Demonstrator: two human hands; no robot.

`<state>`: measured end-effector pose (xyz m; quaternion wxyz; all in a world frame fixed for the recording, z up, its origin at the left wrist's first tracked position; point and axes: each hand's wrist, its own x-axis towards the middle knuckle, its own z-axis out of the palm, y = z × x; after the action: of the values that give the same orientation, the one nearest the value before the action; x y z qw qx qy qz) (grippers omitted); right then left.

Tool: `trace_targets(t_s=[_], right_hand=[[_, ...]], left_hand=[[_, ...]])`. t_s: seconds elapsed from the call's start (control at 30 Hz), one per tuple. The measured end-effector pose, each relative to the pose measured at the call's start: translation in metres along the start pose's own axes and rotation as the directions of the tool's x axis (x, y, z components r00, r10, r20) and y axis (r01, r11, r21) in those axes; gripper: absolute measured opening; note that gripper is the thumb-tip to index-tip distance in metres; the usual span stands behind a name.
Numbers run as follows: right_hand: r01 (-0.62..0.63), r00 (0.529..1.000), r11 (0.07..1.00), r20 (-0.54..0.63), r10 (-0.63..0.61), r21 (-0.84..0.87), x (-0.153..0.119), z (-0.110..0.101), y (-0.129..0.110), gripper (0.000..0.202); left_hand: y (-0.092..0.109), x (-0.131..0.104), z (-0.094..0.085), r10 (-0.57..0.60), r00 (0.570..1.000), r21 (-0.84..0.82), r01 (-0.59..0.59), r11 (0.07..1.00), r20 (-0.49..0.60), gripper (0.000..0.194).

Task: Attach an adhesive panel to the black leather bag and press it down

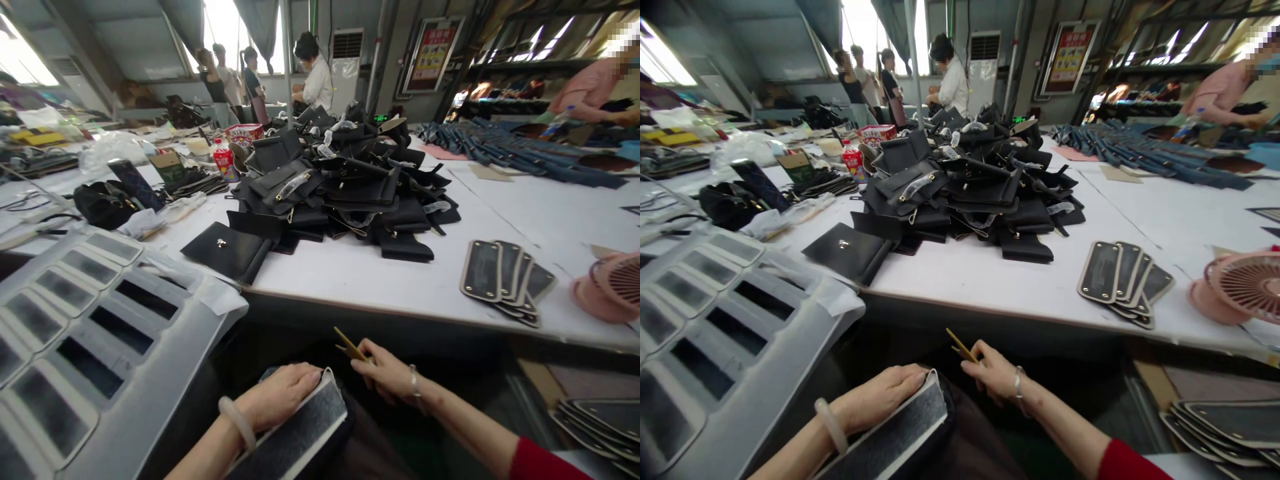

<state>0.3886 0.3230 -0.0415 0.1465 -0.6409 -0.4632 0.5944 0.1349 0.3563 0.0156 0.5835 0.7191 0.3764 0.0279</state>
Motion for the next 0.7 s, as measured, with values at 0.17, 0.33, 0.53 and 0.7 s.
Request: trace_targets(t_s=[0.17, 0.33, 0.53, 0.7], right_hand=[[0.093, 0.89, 0.981, 0.456, -0.006, -0.168, -0.04, -0.047, -0.038, 0.055], [0.331, 0.937, 0.696, 0.306, -0.166, -0.637, -0.017, -0.032, -0.076, 0.04], [0.375, 0.901, 0.382, 0.234, -0.366, -0.845, 0.007, -0.022, -0.103, 0.055], [0.467, 0.847, 0.212, 0.365, -0.387, -0.858, 0.015, -0.013, -0.12, 0.056]], left_hand=[[0.003, 0.0, -0.001, -0.014, 1.0, -0.019, 0.013, 1.0, -0.005, 0.054], [-0.002, 0.001, -0.001, -0.099, 0.994, -0.039, 0.097, 0.995, -0.046, 0.052], [-0.008, 0.001, 0.002, -0.216, 0.971, -0.064, 0.211, 0.975, -0.097, 0.077], [-0.006, 0.0, 0.001, -0.219, 0.971, -0.047, 0.215, 0.975, -0.094, 0.073]])
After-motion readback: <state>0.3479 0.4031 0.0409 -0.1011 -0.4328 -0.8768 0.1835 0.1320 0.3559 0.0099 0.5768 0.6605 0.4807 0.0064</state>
